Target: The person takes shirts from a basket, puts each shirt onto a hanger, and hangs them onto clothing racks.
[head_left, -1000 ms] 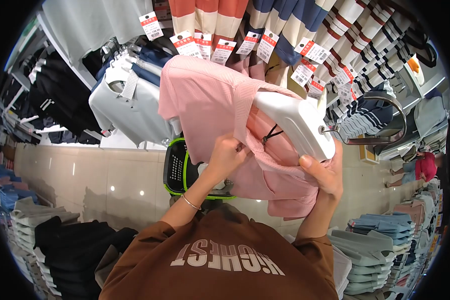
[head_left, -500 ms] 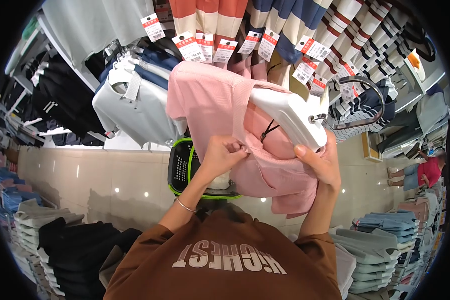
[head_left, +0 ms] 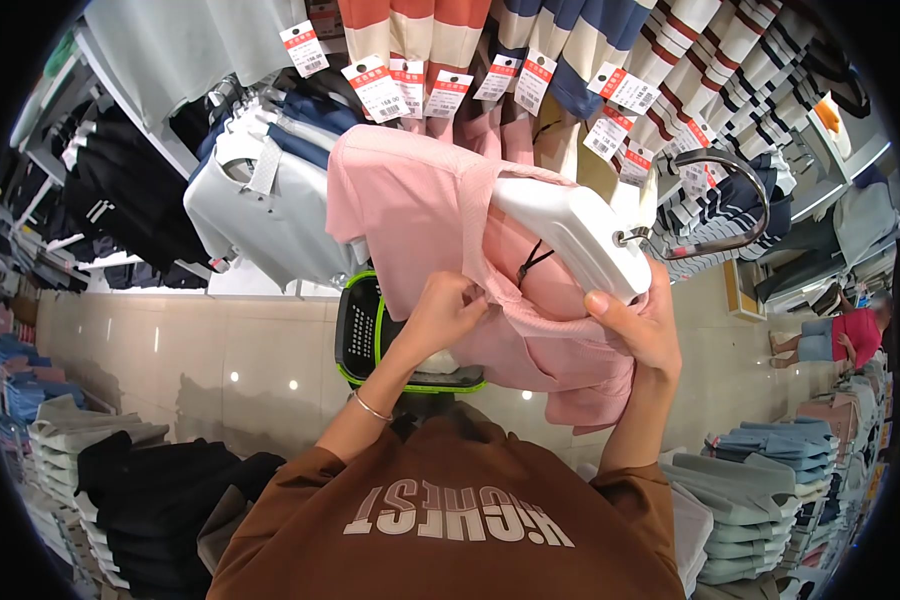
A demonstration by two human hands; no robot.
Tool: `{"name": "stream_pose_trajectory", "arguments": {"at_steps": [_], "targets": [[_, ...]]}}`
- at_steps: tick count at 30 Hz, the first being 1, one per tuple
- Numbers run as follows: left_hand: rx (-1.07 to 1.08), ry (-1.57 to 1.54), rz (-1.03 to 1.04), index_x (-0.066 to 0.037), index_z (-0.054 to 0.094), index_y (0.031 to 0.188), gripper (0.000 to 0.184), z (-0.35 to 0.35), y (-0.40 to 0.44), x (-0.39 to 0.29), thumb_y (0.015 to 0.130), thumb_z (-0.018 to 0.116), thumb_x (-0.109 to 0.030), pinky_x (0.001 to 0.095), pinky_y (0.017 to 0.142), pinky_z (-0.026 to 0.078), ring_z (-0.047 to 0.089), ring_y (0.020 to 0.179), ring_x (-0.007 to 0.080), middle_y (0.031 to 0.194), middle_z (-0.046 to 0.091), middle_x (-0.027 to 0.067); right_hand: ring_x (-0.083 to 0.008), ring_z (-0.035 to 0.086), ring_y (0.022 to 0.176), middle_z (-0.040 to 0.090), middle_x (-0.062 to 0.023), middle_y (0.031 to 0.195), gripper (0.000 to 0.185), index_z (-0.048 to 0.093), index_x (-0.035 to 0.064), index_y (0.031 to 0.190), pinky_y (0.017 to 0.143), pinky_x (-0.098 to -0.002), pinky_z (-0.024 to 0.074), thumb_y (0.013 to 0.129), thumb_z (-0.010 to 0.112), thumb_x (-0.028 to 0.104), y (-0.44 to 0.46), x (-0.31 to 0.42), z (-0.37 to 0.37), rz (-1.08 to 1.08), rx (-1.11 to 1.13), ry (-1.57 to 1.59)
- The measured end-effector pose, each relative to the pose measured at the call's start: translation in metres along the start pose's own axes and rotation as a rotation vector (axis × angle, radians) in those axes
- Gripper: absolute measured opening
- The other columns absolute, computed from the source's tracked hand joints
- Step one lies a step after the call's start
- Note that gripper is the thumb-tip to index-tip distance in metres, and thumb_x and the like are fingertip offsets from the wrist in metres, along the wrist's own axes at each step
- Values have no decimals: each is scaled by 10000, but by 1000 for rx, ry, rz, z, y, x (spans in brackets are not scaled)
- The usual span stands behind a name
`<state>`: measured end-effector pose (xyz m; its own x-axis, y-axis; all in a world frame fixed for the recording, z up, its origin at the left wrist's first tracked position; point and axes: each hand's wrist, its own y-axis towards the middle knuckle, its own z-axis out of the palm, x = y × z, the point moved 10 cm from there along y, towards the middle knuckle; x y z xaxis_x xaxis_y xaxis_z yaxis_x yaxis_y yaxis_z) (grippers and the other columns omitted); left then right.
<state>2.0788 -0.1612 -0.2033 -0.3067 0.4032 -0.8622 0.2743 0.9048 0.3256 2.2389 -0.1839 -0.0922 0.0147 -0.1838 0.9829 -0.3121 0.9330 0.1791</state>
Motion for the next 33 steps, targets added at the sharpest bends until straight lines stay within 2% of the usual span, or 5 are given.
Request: {"name": "stream_pose_trajectory", "arguments": {"at_steps": [6,18,27,30,33], "targets": [[-109,-371,-120,72,627,723,95,12,-2,19,710,666,-14,261,425,357,472,472,53,505,523,82,-92,539,874,619,-53,971,456,576,-67,1103,763,-255,449,772,726,209,-5,4,-2,19,7,-12],[-186,-119,15,64,508,513,263,16,2,26,668,704,-17,283,412,335,413,418,70,417,438,107,-101,556,878,619,-67,987,470,561,-60,1125,766,-252,452,758,733,179,-9,2,-4,20,-8,15],[-91,-413,-102,38,648,707,65,17,-5,29,723,691,-8,216,445,362,466,500,28,535,556,-19,-100,523,940,595,-58,1049,530,516,-68,1206,820,-254,431,791,715,195,-6,3,-13,-8,-20,-22],[66,-505,-204,65,664,874,114,22,-10,31,771,615,60,195,608,479,566,709,37,833,654,23,-100,507,974,580,-62,1089,562,480,-66,1254,841,-250,418,809,700,196,-5,1,-14,-3,-12,-44],[132,-536,-203,84,647,928,162,24,-10,23,774,613,47,210,592,466,573,664,59,743,631,25,-106,503,988,572,-63,1109,563,468,-64,1269,853,-254,413,823,687,201,-4,-1,-13,11,-20,-64]]}}
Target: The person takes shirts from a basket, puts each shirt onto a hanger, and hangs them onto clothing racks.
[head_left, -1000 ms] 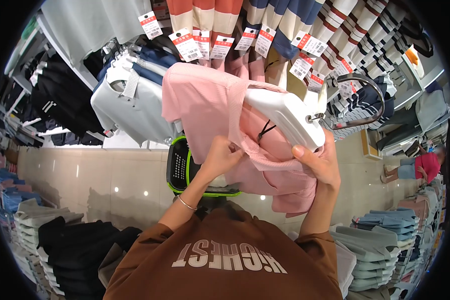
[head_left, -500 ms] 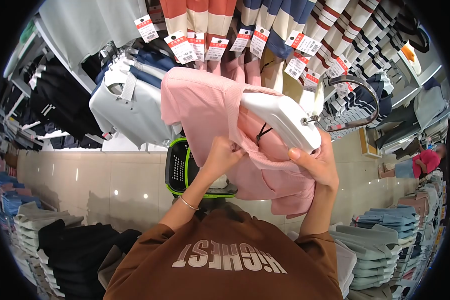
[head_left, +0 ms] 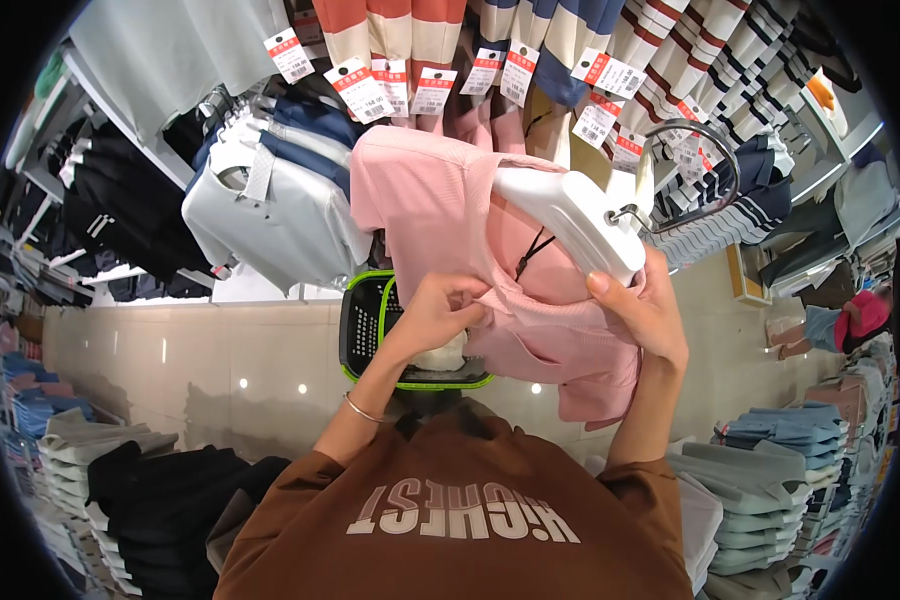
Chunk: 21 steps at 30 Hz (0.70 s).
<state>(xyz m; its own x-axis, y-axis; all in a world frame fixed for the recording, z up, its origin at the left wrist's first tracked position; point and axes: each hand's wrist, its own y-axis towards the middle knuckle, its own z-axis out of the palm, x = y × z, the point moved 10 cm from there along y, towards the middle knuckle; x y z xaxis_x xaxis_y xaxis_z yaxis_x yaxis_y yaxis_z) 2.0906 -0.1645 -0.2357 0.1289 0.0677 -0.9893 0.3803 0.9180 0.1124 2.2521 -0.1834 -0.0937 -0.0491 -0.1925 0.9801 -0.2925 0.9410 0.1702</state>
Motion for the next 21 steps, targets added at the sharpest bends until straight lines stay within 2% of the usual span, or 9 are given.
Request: {"name": "stream_pose_trajectory", "arguments": {"at_steps": [4,6,9,10,13,15,17,21], "targets": [[53,85,-83,83,653,960,178,-2,-6,8,801,585,41,221,655,485,586,728,67,822,652,40,-121,504,999,562,-71,1138,536,462,-63,1275,866,-264,409,848,657,197,2,-4,-3,37,-32,-18],[49,144,-77,76,662,959,171,-7,-9,15,808,588,43,221,692,493,589,781,55,863,662,39,-128,507,1013,560,-76,1142,591,457,-62,1279,877,-276,411,807,702,196,3,-12,-5,107,-75,69],[13,64,5,61,675,920,128,-7,-11,7,811,625,14,193,585,461,563,667,40,779,653,24,-139,514,1035,563,-79,1141,710,455,-59,1279,897,-295,418,705,788,195,6,-4,-2,-34,-39,-40],[9,-3,-57,51,679,899,109,-4,-13,2,809,640,3,186,545,435,542,622,34,749,647,19,-143,517,1042,565,-80,1140,757,455,-58,1278,904,-301,420,665,820,195,6,3,2,-122,-10,-115],[-26,-160,-191,22,687,839,61,6,-19,-13,799,678,-24,172,447,356,475,506,21,671,626,6,-159,534,1053,579,-99,1136,870,462,-56,1262,919,-316,425,539,881,192,4,-1,14,-84,-53,-207],[-71,-202,-203,3,687,804,40,8,-20,-15,790,698,-33,170,407,305,424,451,16,633,611,-1,-175,546,1050,585,-121,1136,871,467,-56,1251,909,-317,434,529,881,200,5,-4,23,-139,-57,-268],[-37,-242,-179,1,685,799,38,13,-21,-24,783,700,-30,172,415,327,454,460,27,642,621,13,-195,573,1023,603,-152,1106,855,483,-57,1226,883,-313,449,521,881,216,4,-9,28,-217,-97,-303],[-23,-284,-174,7,677,829,60,15,-25,-27,786,695,-30,171,434,363,519,488,50,665,640,36,-192,595,977,624,-141,1064,808,503,-48,1213,871,-316,455,543,869,214,4,-25,35,-126,-39,-225]]}}
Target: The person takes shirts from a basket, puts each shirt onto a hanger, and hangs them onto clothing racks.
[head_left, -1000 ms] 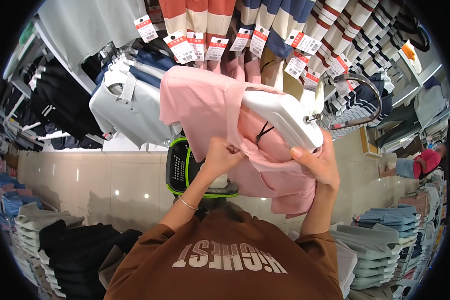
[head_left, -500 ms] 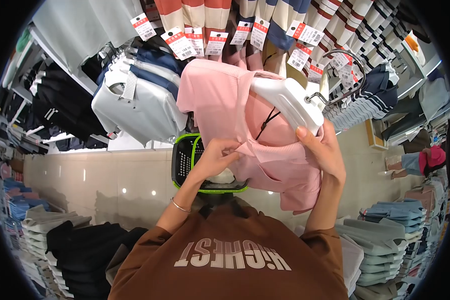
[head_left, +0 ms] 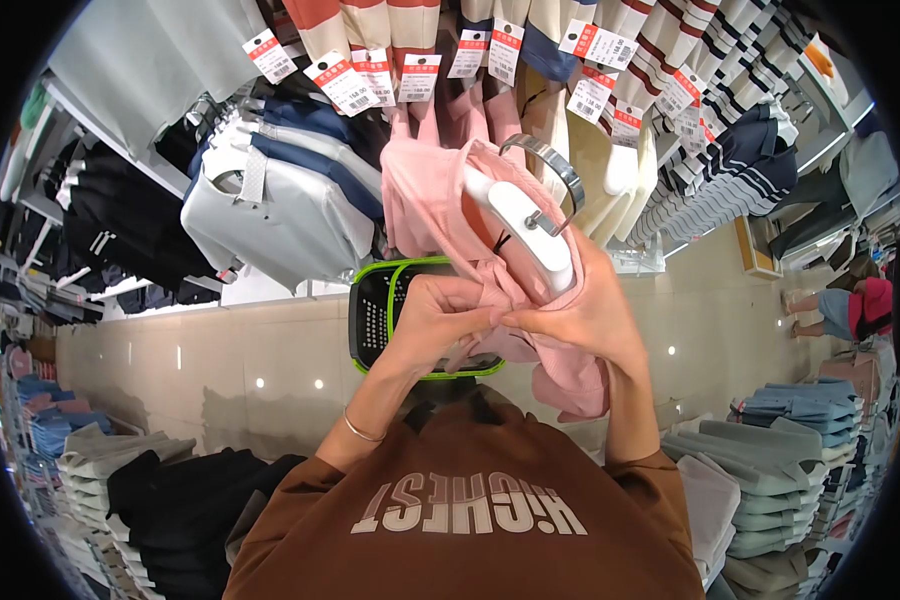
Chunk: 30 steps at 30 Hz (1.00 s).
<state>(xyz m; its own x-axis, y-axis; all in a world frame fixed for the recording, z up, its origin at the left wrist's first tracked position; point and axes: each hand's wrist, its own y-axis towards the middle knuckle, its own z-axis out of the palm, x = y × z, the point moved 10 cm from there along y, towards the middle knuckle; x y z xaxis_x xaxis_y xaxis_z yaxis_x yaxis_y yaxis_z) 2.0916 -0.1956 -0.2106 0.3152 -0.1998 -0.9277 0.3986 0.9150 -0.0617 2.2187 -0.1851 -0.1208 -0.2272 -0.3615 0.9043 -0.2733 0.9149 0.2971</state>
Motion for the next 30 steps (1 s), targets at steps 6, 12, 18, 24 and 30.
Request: {"name": "stream_pose_trajectory", "arguments": {"at_steps": [6,12,18,24,30], "targets": [[99,-186,-29,55,664,956,162,11,-7,-6,884,619,-83,177,475,375,494,530,50,698,622,46,-151,581,921,627,-115,1020,683,515,-44,1201,840,-299,457,612,806,143,-5,-4,5,18,28,101],[88,-114,-62,56,642,1017,193,6,-7,-3,915,575,-94,179,504,409,555,595,53,748,647,61,-115,543,878,611,-82,975,571,525,-43,1163,811,-284,455,650,736,92,-6,-3,9,56,37,160],[15,70,15,58,604,1053,187,5,-8,-19,917,549,-57,181,551,448,592,640,66,791,663,70,-109,541,868,612,-69,954,521,530,-42,1154,810,-279,455,671,691,68,-5,-4,14,74,-11,232],[-81,85,170,34,602,999,143,1,-9,-35,889,594,-56,178,519,424,591,591,74,786,676,54,-91,537,833,608,-42,924,499,539,-39,1148,761,-259,465,679,682,54,-2,-11,20,57,-50,319],[-95,167,143,62,616,995,139,-2,-9,-36,903,558,-23,205,617,481,573,643,75,830,667,56,-73,527,787,603,-22,897,414,565,-28,1077,698,-241,468,683,672,35,-2,-10,15,105,-115,318]]}}
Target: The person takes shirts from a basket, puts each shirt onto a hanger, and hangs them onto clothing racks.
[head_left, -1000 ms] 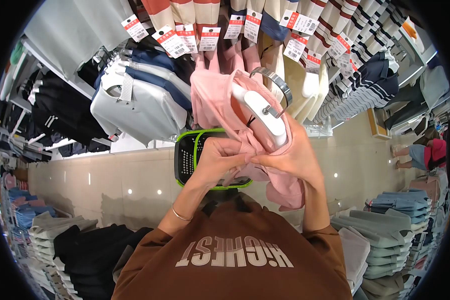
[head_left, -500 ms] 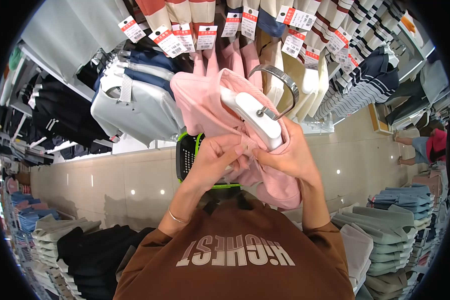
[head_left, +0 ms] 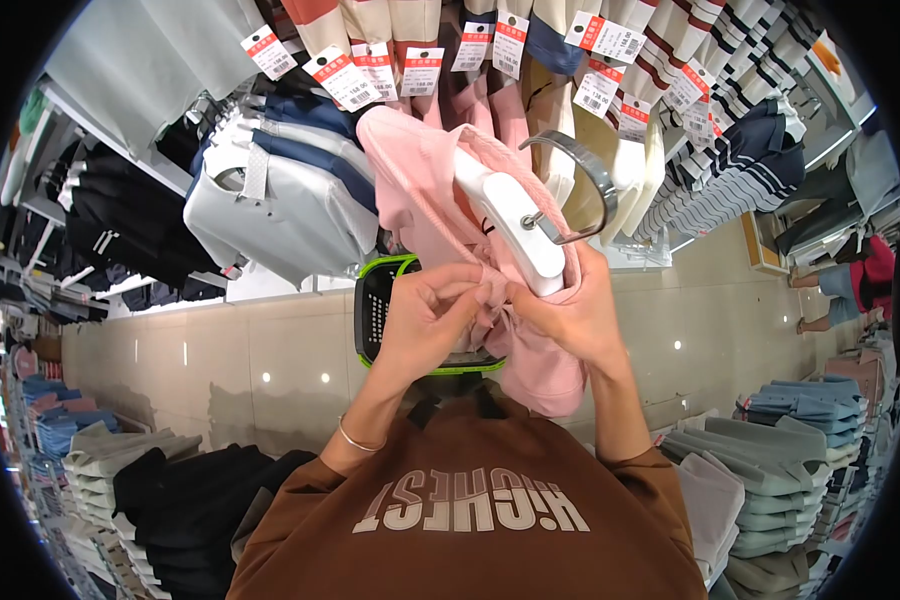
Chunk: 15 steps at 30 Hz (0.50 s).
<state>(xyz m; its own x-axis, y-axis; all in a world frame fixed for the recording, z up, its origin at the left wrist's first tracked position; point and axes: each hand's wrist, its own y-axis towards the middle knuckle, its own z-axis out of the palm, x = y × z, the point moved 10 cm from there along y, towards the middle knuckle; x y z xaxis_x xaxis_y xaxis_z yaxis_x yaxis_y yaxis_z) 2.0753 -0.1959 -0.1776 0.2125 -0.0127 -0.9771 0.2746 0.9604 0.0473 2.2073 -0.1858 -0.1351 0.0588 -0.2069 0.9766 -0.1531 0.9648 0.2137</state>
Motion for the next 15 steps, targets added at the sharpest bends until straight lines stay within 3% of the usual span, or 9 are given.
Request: {"name": "stream_pose_trajectory", "arguments": {"at_steps": [9,12,15], "targets": [[-11,-15,-56,66,637,1021,169,-4,-2,6,875,615,-17,184,584,458,576,666,64,846,670,63,-62,530,751,606,-28,827,344,589,-28,1000,678,-246,471,672,675,31,-3,-8,2,62,-2,-15],[-17,210,123,73,638,1023,181,-9,-2,-1,860,632,-5,195,590,470,583,675,73,843,668,67,-62,534,745,611,-30,826,351,587,-31,1006,667,-245,474,673,677,33,-3,-10,1,65,8,-45],[-23,237,109,71,634,1000,166,-8,-3,-10,843,643,17,215,618,505,613,710,95,839,666,79,-66,541,739,616,-30,830,356,586,-33,1015,658,-245,476,676,674,33,-2,-11,0,32,6,-61]]}}
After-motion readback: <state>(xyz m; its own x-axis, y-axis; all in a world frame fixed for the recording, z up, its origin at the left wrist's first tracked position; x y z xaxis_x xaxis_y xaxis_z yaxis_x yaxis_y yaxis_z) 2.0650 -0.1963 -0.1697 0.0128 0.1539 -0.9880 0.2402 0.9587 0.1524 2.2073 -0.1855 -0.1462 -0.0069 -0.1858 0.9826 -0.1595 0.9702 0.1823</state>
